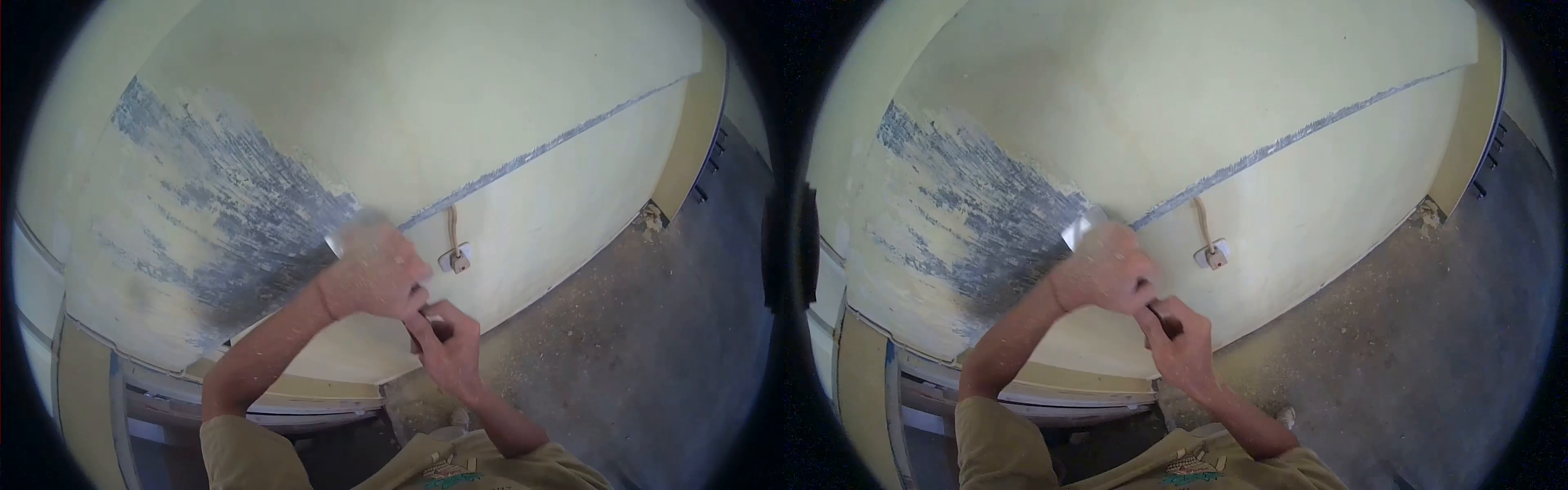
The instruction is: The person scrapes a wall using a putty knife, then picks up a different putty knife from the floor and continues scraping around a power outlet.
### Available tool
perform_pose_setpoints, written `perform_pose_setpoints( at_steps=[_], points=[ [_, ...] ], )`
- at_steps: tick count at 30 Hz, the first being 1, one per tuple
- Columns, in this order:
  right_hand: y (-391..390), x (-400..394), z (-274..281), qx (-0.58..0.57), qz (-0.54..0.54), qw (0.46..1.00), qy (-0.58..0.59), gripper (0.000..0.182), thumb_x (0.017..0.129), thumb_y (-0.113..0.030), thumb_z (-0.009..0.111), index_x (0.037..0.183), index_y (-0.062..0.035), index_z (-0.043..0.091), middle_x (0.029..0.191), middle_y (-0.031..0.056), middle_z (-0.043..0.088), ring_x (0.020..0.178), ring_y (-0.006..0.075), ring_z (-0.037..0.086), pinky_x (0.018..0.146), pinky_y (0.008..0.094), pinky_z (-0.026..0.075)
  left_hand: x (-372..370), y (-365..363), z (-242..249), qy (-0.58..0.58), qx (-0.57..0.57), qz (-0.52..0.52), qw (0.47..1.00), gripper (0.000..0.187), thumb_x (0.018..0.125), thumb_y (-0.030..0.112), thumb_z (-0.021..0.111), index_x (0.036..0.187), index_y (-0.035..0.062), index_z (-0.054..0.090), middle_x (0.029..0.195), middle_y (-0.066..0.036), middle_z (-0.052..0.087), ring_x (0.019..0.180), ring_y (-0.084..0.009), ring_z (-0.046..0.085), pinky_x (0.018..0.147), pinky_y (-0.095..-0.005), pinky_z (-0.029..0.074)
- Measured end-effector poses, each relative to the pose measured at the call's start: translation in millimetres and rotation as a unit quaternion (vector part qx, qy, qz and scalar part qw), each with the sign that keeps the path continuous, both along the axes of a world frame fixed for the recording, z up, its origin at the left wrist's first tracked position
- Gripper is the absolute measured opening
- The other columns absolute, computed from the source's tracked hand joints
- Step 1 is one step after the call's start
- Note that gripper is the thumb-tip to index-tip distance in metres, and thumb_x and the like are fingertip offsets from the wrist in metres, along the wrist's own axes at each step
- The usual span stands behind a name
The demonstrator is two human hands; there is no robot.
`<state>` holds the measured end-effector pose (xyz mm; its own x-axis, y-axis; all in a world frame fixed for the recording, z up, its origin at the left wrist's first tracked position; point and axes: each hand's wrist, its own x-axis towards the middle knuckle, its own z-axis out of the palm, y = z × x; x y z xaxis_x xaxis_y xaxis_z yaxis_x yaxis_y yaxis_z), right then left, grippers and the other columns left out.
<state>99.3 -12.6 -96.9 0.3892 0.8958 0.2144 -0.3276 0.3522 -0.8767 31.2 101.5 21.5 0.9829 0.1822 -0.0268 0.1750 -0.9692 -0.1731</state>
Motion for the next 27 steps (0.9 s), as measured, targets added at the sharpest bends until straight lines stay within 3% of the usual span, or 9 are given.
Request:
perform_pose_setpoints(
  at_steps=[1,4,6,9,15,27],
  points=[
    [0,-4,4,0.056,-0.014,0.998,-0.012,0.021,0.094,-0.015,0.063,0.083,0.0004,0.055,0.057,0.0026,0.054,0.050,0.0054,0.049,0.042,0.0222,0.035,0,0,16,-0.038,0.028,0.001,0.999,0.019,0.061,0.021,0.062,0.051,0.0063,0.056,0.052,-0.015,0.052,0.051,-0.0351,0.055,0.053,-0.0448,0.046],
    [-9,-6,16,0.003,0.023,0.999,0.035,0.020,0.093,-0.015,0.064,0.085,0.0002,0.055,0.057,0.0028,0.055,0.050,0.0058,0.049,0.041,0.0221,0.034,-5,4,11,-0.093,0.048,-0.022,0.994,0.019,0.059,0.020,0.061,0.049,0.0075,0.052,0.048,-0.014,0.050,0.050,-0.0348,0.053,0.053,-0.0437,0.043],
    [-15,-10,11,-0.014,0.033,0.999,0.039,0.019,0.093,-0.015,0.064,0.085,0.0001,0.055,0.057,0.0031,0.055,0.049,0.0062,0.049,0.040,0.0222,0.033,-4,-5,3,-0.002,0.010,-0.020,1.000,0.021,0.060,0.023,0.061,0.054,0.0033,0.060,0.056,-0.020,0.054,0.056,-0.0378,0.058,0.055,-0.0457,0.047],
    [-19,-11,18,-0.053,0.044,0.995,0.066,0.019,0.093,-0.015,0.064,0.085,0.0013,0.056,0.058,0.0026,0.054,0.051,0.0060,0.050,0.043,0.0225,0.035,-3,-4,17,0.047,-0.022,0.029,0.998,0.020,0.061,0.022,0.061,0.054,0.0029,0.060,0.057,-0.020,0.055,0.058,-0.0379,0.059,0.058,-0.0462,0.048],
    [-16,0,15,-0.050,0.048,0.997,0.040,0.020,0.092,-0.015,0.065,0.086,0.0025,0.058,0.059,0.0014,0.053,0.053,0.0055,0.050,0.047,0.0226,0.039,0,-2,13,-0.012,-0.018,0.007,1.000,0.019,0.060,0.021,0.060,0.055,0.0035,0.060,0.056,-0.019,0.056,0.058,-0.0368,0.059,0.057,-0.0471,0.049],
    [-9,-9,-3,-0.017,0.019,0.999,0.045,0.017,0.093,-0.012,0.063,0.085,0.0011,0.057,0.058,0.0021,0.054,0.050,0.0061,0.050,0.042,0.0230,0.035,0,-5,-4,0.005,0.014,0.012,1.000,0.015,0.060,0.020,0.063,0.054,0.0078,0.057,0.051,-0.014,0.053,0.055,-0.0352,0.056,0.058,-0.0454,0.044]
  ],
)
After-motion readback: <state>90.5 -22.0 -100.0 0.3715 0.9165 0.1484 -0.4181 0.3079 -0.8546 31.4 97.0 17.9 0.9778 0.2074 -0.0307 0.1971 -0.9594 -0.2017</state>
